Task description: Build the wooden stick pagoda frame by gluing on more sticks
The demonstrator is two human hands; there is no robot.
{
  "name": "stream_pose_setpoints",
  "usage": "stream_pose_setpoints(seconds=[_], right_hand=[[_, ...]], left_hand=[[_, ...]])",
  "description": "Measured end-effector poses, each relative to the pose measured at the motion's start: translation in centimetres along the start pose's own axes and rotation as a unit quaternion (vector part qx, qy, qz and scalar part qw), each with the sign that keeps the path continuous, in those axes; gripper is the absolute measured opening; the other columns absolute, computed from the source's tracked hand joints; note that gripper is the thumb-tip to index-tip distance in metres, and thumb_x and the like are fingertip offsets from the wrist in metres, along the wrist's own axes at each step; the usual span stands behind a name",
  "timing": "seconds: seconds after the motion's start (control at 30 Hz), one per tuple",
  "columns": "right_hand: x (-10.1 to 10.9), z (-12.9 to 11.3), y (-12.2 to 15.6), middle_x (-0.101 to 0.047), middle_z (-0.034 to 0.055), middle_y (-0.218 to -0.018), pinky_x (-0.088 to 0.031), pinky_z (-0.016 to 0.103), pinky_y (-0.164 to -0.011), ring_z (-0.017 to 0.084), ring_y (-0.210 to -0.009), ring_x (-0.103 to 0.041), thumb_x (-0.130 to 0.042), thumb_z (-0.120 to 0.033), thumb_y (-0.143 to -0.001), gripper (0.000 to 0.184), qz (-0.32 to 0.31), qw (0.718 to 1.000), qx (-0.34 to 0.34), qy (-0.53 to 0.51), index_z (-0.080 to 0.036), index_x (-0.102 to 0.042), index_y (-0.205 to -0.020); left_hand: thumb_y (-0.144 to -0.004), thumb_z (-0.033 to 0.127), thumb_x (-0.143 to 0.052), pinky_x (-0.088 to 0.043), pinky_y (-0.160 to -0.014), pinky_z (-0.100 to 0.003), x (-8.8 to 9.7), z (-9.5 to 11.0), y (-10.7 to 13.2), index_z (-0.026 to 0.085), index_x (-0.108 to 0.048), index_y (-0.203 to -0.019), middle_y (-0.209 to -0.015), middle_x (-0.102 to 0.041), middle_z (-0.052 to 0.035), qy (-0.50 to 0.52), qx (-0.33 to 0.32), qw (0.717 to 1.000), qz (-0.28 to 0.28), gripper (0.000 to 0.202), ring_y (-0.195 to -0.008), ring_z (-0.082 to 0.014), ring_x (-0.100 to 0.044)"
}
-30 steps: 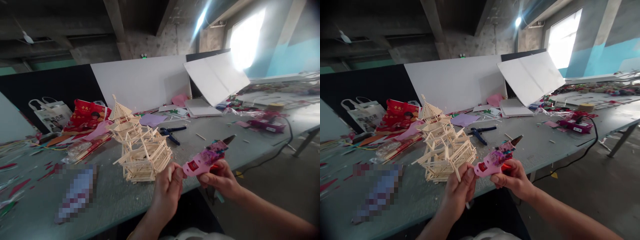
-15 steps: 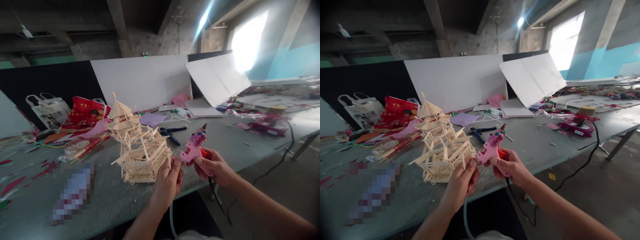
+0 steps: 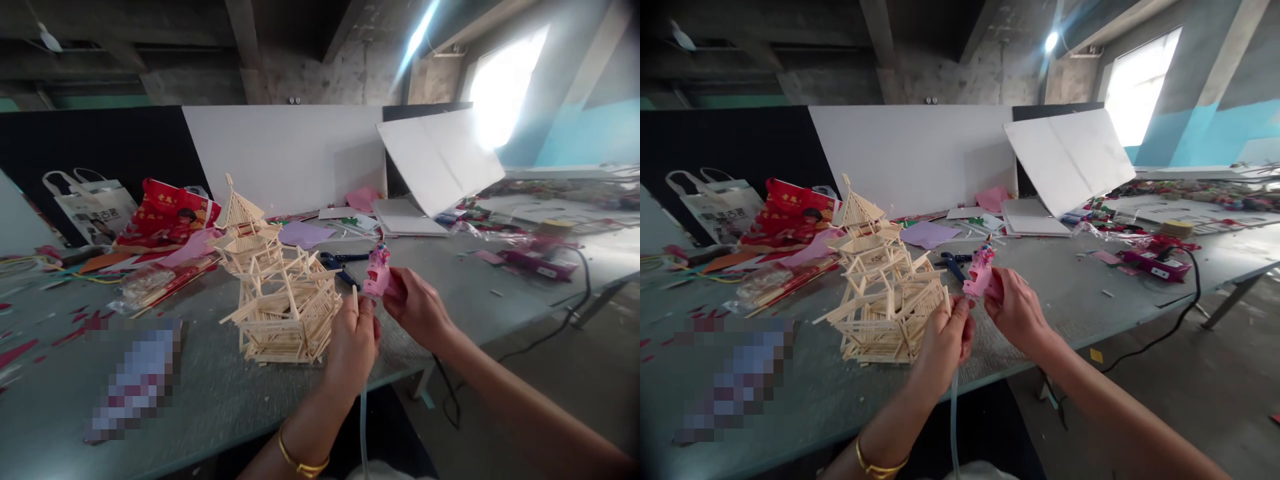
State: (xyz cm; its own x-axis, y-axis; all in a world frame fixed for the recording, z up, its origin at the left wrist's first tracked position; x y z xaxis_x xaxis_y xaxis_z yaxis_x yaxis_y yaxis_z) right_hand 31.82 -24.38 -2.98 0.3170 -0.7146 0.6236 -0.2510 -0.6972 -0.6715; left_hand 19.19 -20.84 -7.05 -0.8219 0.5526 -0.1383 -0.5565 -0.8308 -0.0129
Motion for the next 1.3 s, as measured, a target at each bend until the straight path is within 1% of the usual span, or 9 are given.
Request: stream_pose_setpoints(seconds=[0.13,0.5,0.6,0.67,0.73,0.9,1.03,1.17,1.3], right_hand=[[0.4,-0.2,-0.5,-0.053,0.0110,-0.099,-0.043,0.031,-0.066,0.024,-0.083,-0.054,-0.049,-0.024,-0.070,0.032,0.071,0.996,0.004,0.051,-0.015,-0.048,-0.101],[1.1,0.6,-0.2,-0.056,0.0019,-0.073,-0.038,0.026,-0.059,0.019,-0.065,-0.055,-0.048,-0.019,-0.067,0.020,0.203,0.972,0.064,0.096,-0.020,-0.049,-0.087],[1.6,0.2,-0.4,-0.056,0.0021,-0.073,-0.037,0.026,-0.058,0.018,-0.063,-0.053,-0.047,-0.019,-0.072,0.016,0.225,0.969,0.061,0.086,-0.020,-0.047,-0.088],[1.7,-0.6,-0.5,-0.055,0.0011,-0.072,-0.037,0.025,-0.056,0.017,-0.060,-0.052,-0.045,-0.021,-0.075,0.011,0.224,0.969,0.072,0.074,-0.020,-0.046,-0.086],[1.5,-1.6,-0.6,-0.054,-0.0004,-0.070,-0.037,0.024,-0.054,0.015,-0.058,-0.051,-0.042,-0.025,-0.080,0.007,0.207,0.972,0.095,0.061,-0.021,-0.045,-0.085],[1.4,-2.5,-1.2,-0.054,0.0036,-0.077,-0.038,0.026,-0.054,0.018,-0.062,-0.052,-0.037,-0.028,-0.083,0.011,0.211,0.971,0.091,0.069,-0.020,-0.042,-0.088],[1.6,-1.9,-1.8,-0.054,0.0076,-0.087,-0.041,0.028,-0.062,0.022,-0.074,-0.054,-0.043,-0.024,-0.078,0.017,0.240,0.965,0.058,0.087,-0.019,-0.041,-0.094],[1.7,-1.6,-1.8,-0.055,0.0077,-0.091,-0.041,0.028,-0.069,0.022,-0.081,-0.055,-0.043,-0.017,-0.074,0.023,0.247,0.963,0.047,0.100,-0.019,-0.043,-0.097],[1.2,-2.0,-1.7,-0.056,0.0077,-0.091,-0.041,0.027,-0.068,0.021,-0.082,-0.056,-0.041,-0.015,-0.075,0.022,0.220,0.966,0.059,0.119,-0.018,-0.044,-0.096]], left_hand=[[-0.088,0.038,-0.043,-0.023,-0.032,-0.014,-1.1,-0.3,0.1,0.021,-0.043,-0.082,-0.054,-0.040,0.0087,0.071,0.016,0.997,0.003,0.018,-0.032,-0.0025,-0.029],[-0.080,0.030,-0.049,-0.008,-0.031,-0.016,-2.4,-1.1,0.4,0.019,-0.044,-0.074,-0.048,-0.031,0.0094,0.230,0.138,0.961,-0.071,0.013,-0.033,-0.0029,-0.016],[-0.080,0.031,-0.053,-0.020,-0.037,-0.019,-0.9,0.8,0.4,0.019,-0.048,-0.073,-0.051,-0.038,0.0059,0.081,-0.018,0.997,0.007,0.014,-0.039,-0.0056,-0.028],[-0.078,0.026,-0.058,-0.029,-0.047,-0.021,-0.7,3.0,1.4,0.019,-0.053,-0.074,-0.058,-0.047,0.0018,-0.039,-0.160,0.984,0.065,0.010,-0.050,-0.0081,-0.040],[-0.078,0.025,-0.060,-0.031,-0.052,-0.022,-1.5,3.7,2.1,0.019,-0.056,-0.074,-0.060,-0.049,0.0004,-0.069,-0.211,0.972,0.079,0.009,-0.055,-0.0092,-0.043],[-0.086,0.041,-0.048,-0.022,-0.035,-0.018,-3.1,1.6,0.5,0.021,-0.047,-0.075,-0.047,-0.035,0.0082,0.116,-0.076,0.989,0.056,0.023,-0.034,-0.0051,-0.027],[-0.087,0.038,-0.047,-0.019,-0.029,-0.015,-3.0,1.0,-0.5,0.020,-0.044,-0.080,-0.047,-0.036,0.0098,0.220,-0.039,0.975,0.022,0.020,-0.031,-0.0036,-0.025],[-0.086,0.038,-0.048,-0.034,-0.030,-0.017,-2.7,0.6,-0.1,0.017,-0.046,-0.085,-0.057,-0.051,0.0045,0.244,-0.010,0.969,-0.027,0.021,-0.036,-0.0060,-0.039],[-0.084,0.038,-0.052,-0.021,-0.028,-0.013,-2.1,0.6,0.5,0.015,-0.048,-0.075,-0.055,-0.046,0.0057,0.225,0.004,0.974,-0.031,0.024,-0.033,-0.0011,-0.029]])
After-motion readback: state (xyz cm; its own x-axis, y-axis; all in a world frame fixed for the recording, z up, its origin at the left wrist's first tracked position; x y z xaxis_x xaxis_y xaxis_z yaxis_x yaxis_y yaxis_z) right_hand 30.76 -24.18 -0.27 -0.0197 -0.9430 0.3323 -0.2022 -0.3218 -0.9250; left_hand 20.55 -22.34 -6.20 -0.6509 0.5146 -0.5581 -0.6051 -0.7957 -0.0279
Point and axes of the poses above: each hand's wrist, its own y-axis away from the middle knuckle, its own x-axis out of the back of the hand, z = x × y, the point moved 8 cm from there along -y, towards the middle knuckle
